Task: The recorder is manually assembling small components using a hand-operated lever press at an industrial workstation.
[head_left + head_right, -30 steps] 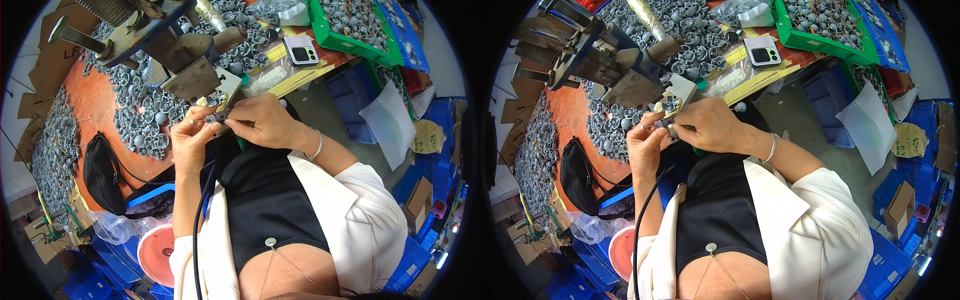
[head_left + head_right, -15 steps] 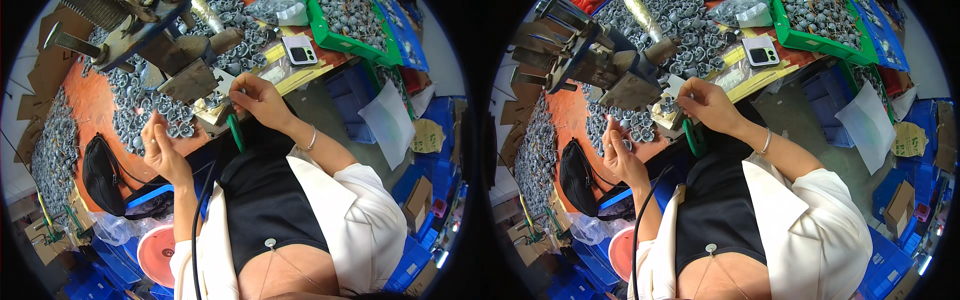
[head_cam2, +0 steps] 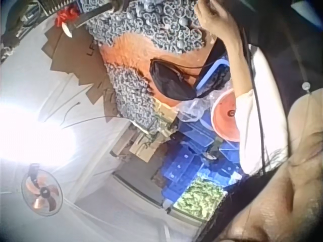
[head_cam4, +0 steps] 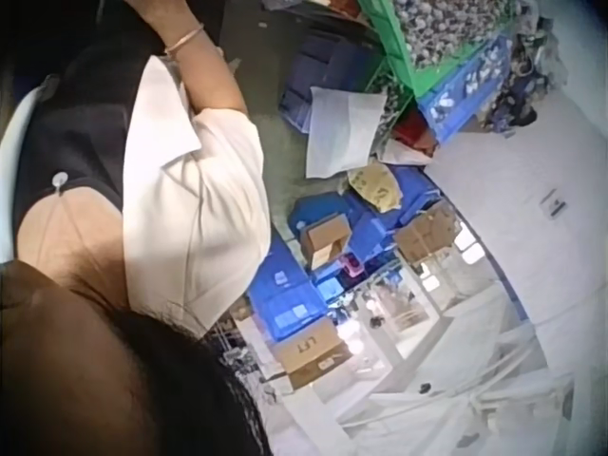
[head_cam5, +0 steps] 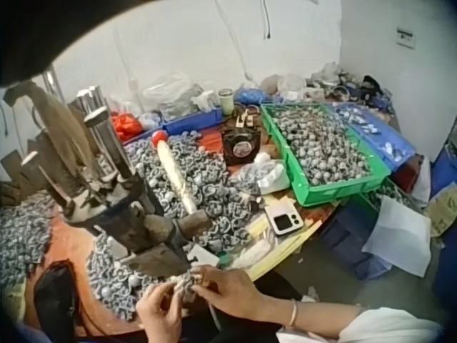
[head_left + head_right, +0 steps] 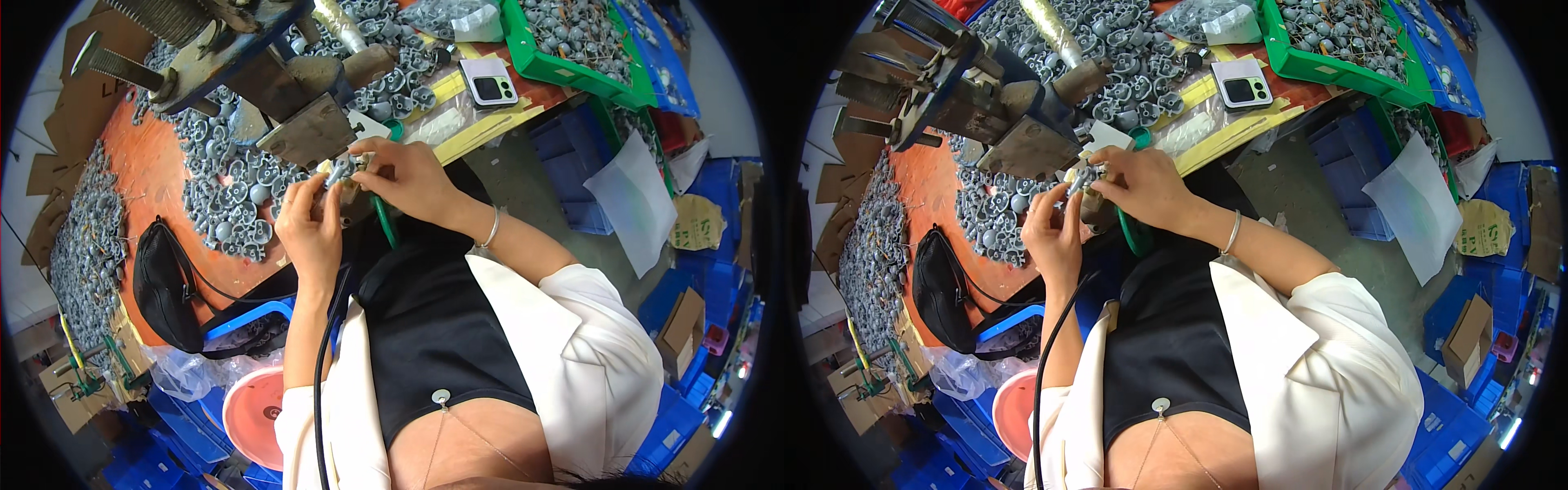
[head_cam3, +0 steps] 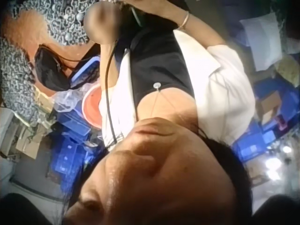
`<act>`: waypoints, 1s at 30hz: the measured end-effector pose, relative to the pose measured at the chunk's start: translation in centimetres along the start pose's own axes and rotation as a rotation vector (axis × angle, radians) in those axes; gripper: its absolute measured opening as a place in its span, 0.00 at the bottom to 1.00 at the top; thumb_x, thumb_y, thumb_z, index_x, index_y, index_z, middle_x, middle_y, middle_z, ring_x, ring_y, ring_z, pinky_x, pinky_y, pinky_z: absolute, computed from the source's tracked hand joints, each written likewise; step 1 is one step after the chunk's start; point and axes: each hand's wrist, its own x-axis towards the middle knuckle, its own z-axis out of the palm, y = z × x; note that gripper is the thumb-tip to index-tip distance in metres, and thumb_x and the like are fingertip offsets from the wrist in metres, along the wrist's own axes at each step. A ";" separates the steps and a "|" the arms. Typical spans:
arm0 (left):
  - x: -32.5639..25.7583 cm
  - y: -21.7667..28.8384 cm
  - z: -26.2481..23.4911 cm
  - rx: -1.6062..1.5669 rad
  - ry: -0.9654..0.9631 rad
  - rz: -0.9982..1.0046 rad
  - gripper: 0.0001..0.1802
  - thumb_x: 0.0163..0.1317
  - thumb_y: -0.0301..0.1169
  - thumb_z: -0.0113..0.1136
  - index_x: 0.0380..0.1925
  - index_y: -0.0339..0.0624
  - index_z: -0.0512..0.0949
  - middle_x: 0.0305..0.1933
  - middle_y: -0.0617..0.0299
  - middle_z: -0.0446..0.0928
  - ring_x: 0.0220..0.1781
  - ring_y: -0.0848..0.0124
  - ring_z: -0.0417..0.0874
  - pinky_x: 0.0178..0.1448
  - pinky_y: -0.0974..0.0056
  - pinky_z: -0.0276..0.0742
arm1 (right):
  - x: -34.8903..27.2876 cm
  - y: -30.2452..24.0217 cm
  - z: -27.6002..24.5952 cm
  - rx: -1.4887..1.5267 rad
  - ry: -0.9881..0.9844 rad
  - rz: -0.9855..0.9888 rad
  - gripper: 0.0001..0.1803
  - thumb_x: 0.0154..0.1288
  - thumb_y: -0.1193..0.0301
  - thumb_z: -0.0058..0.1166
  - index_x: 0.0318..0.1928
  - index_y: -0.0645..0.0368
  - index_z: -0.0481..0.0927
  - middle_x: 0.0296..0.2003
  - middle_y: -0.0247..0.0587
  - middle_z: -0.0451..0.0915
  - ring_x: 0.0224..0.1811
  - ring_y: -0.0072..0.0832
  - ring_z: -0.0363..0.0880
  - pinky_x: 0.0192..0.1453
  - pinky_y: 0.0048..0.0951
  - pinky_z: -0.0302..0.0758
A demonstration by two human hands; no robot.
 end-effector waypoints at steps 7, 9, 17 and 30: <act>0.9 -0.1 0.3 -0.012 -0.082 -0.139 0.10 0.52 0.23 0.67 0.36 0.38 0.82 0.26 0.62 0.73 0.24 0.75 0.71 0.29 0.71 0.67 | -0.3 0.0 0.7 -0.393 0.082 -0.138 0.22 0.58 0.67 0.59 0.53 0.55 0.73 0.20 0.37 0.80 0.22 0.36 0.80 0.26 0.35 0.72; 0.9 -0.8 -0.1 -0.042 -0.110 -0.018 0.12 0.49 0.20 0.69 0.36 0.39 0.83 0.25 0.69 0.70 0.22 0.81 0.62 0.26 0.73 0.58 | -0.5 -0.5 0.2 -0.405 0.066 -0.159 0.21 0.58 0.67 0.59 0.52 0.55 0.75 0.20 0.37 0.80 0.22 0.35 0.80 0.27 0.35 0.73; 0.9 1.1 -0.3 0.094 -0.141 -0.015 0.12 0.47 0.21 0.68 0.34 0.42 0.83 0.27 0.59 0.72 0.24 0.67 0.70 0.30 0.64 0.67 | 9.4 -1.6 -7.7 0.189 0.193 -0.056 0.14 0.65 0.62 0.55 0.39 0.62 0.81 0.24 0.37 0.80 0.25 0.19 0.80 0.34 0.25 0.77; 0.9 2.3 0.6 0.027 -0.112 -0.053 0.09 0.46 0.20 0.67 0.30 0.39 0.83 0.24 0.59 0.71 0.26 0.67 0.70 0.30 0.64 0.64 | -1.1 -7.0 -8.0 0.003 0.243 -0.921 0.15 0.52 0.69 0.69 0.22 0.56 0.73 0.25 0.32 0.75 0.32 0.31 0.77 0.47 0.37 0.75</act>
